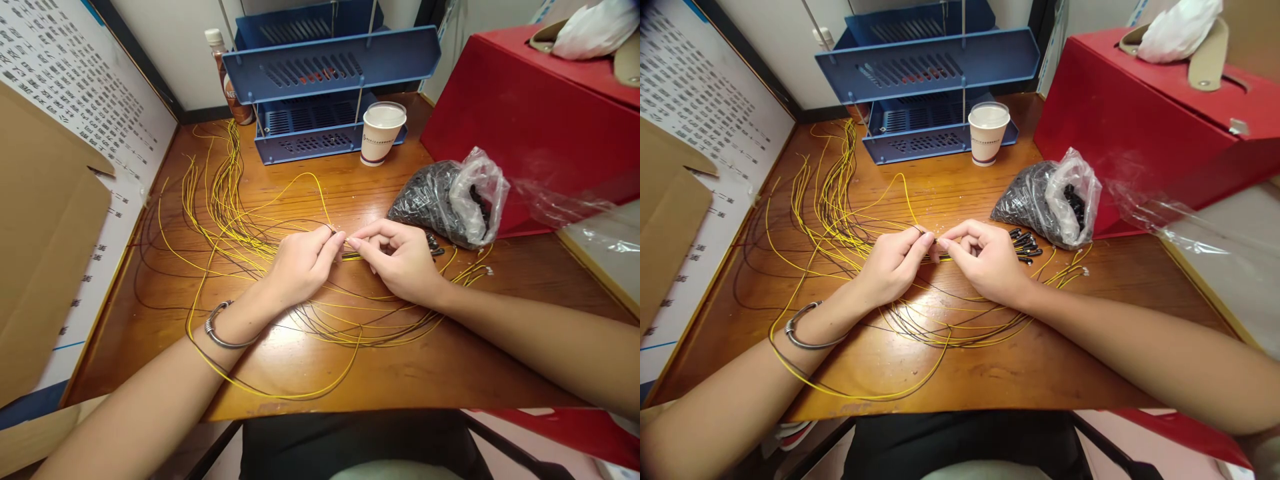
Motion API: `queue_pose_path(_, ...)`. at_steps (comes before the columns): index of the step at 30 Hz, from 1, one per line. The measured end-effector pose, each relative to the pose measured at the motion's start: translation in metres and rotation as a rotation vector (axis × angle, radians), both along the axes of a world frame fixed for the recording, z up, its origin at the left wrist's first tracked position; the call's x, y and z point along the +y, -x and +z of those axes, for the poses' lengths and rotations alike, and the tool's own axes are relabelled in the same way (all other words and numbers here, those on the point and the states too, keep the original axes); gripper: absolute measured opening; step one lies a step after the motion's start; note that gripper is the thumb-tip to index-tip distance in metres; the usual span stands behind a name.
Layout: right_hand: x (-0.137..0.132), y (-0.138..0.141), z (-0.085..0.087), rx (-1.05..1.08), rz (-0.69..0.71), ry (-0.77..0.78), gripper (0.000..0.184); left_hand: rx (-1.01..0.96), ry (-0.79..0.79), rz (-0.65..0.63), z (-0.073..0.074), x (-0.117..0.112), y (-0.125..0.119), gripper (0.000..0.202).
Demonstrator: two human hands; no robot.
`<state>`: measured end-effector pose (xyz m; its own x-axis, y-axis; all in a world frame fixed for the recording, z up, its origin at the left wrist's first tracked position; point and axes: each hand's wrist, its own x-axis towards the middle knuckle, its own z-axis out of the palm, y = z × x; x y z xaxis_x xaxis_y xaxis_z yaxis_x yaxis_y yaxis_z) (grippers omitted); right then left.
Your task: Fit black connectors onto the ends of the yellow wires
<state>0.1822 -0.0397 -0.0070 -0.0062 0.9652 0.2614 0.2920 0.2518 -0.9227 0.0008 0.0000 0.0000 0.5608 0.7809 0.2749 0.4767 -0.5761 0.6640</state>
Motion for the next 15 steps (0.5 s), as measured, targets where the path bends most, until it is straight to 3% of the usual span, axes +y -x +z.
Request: queue_pose_path(15,-0.0018,0.0001,-0.0006,-0.017,0.020,-0.039,0.011,0.017,-0.001,-0.022,-0.0011,0.0003,0.0008,0.042)
